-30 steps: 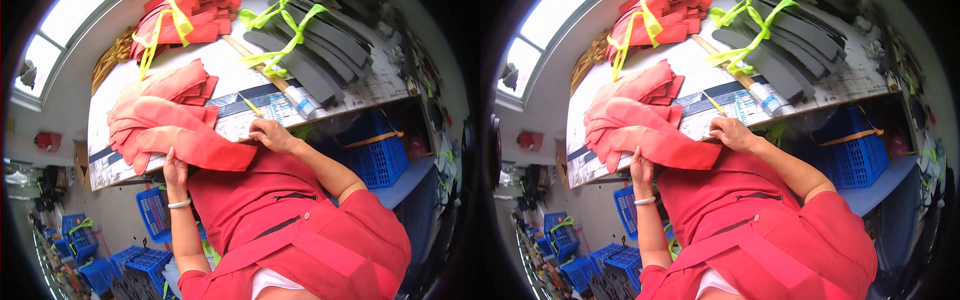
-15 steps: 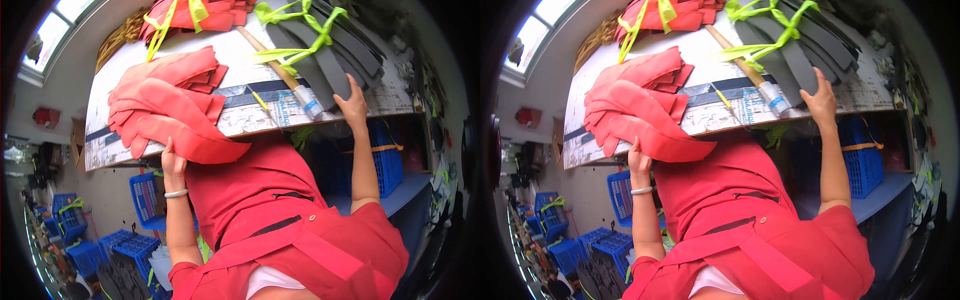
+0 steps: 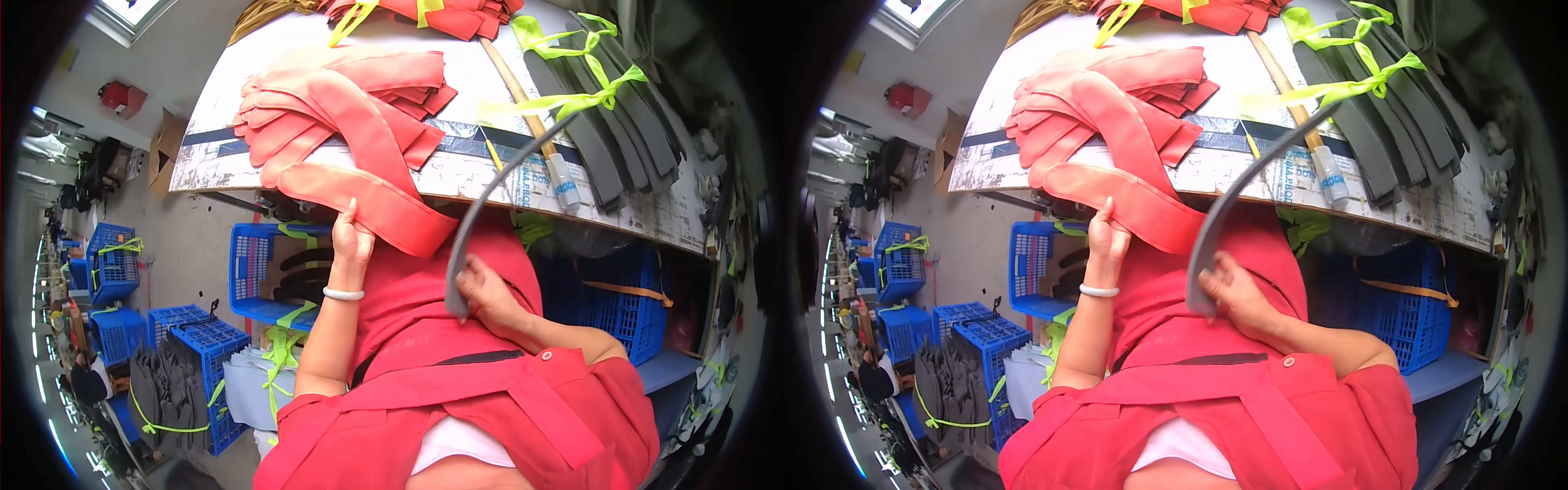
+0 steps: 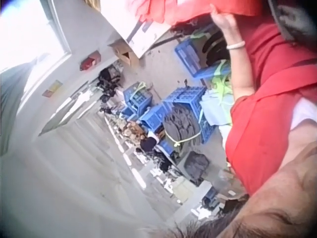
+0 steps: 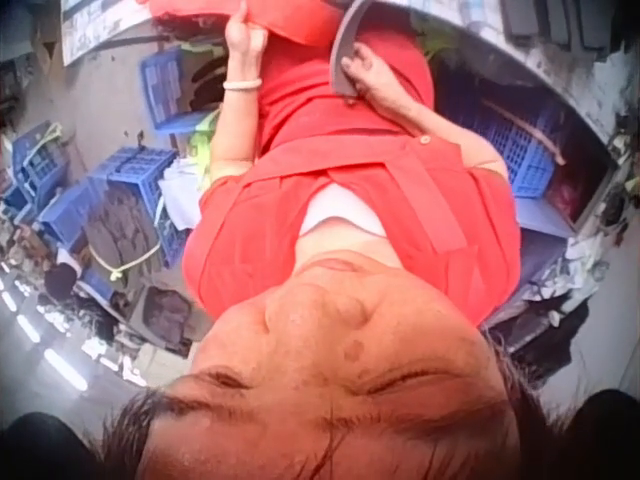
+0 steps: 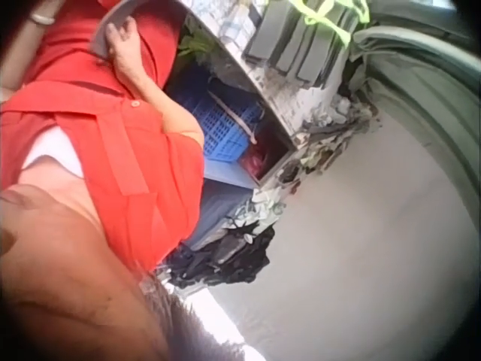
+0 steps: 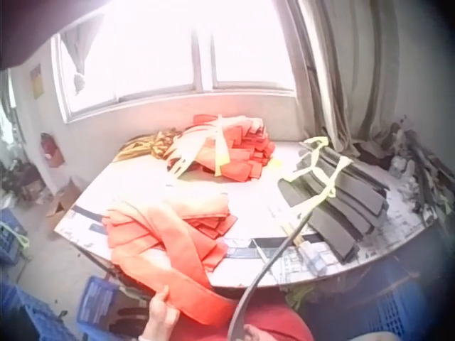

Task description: Assembling components by inserting foam padding into fabric sleeves using a tucking tool.

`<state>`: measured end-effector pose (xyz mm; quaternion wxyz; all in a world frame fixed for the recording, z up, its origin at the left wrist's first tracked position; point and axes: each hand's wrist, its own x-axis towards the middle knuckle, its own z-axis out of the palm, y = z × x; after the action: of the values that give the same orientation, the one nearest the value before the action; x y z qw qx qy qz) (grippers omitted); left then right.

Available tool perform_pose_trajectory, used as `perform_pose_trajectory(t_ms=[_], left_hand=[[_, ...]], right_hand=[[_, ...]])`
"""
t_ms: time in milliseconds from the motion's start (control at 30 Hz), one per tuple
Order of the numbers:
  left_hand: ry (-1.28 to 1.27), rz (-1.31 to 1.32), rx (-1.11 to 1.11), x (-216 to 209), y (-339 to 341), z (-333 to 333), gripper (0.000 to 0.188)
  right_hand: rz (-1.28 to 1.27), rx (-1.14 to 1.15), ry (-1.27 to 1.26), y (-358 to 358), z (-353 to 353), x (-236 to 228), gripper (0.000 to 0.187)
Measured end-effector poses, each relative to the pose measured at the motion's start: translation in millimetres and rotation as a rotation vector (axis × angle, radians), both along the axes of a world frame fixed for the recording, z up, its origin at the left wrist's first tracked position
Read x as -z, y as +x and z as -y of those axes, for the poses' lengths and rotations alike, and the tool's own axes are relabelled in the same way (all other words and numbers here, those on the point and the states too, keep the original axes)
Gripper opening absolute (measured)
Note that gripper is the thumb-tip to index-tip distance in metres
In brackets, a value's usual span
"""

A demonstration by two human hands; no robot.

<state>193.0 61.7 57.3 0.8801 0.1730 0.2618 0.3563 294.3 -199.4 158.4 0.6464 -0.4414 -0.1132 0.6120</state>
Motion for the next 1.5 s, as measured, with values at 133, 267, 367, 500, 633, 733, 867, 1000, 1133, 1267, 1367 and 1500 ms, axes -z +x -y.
perform_pose_trajectory(t_ms=[133,267,367,500,633,733,867,1000,1133,1267,1367,1500], left_hand=[[0.004,0.147,0.095,-40.7,-12.8,1.5,0.033],[0.004,0.498,0.184,-27.8,-33.8,-20.8,0.047],[-0.135,0.324,0.05,-62.2,-42.7,-12.1,0.049],[0.057,0.18,0.013,-9.7,-68.3,-19.6,0.035],[0.049,0.351,0.099,-22.0,-66.7,-8.8,0.032],[0.03,0.302,0.008,-30.6,-60.0,-6.9,0.033],[-0.012,0.158,-0.062,-34.0,-64.0,-5.9,0.034],[0.012,0.19,-0.059,-26.9,-71.7,-6.2,0.032],[-0.006,0.085,-0.151,-28.5,-66.4,1.4,0.03],[0.152,0.084,-0.22,-53.3,-60.2,8.5,0.03],[0.133,0.223,-0.13,-72.2,-87.4,-27.2,0.035],[0.29,0.145,-0.149,-83.1,-101.5,-50.0,0.041]], right_hand=[[0.174,-0.324,-0.013,-13.9,-11.7,-4.1,0.03],[0.695,-0.387,-0.135,1.9,-35.1,14.9,0.029],[0.786,-0.365,-0.223,24.1,-28.2,44.3,0.033],[1.49,-0.246,-0.006,59.1,-63.6,30.8,0.036],[1.593,-0.095,-0.322,73.4,-139.7,38.9,0.031],[1.591,-0.138,-0.119,70.8,-167.0,53.7,0.028],[1.499,0.031,-0.099,111.3,-190.8,43.7,0.025],[1.965,0.173,-0.207,146.0,-194.5,-7.6,0.026],[1.481,-0.079,0.195,61.4,-173.7,-26.6,0.043],[1.206,-0.445,0.119,-8.1,-145.1,-2.1,0.073],[1.044,-0.56,0.116,10.3,-144.9,-15.2,0.074],[1.254,-0.643,0.273,41.8,-144.4,-26.2,0.072]])
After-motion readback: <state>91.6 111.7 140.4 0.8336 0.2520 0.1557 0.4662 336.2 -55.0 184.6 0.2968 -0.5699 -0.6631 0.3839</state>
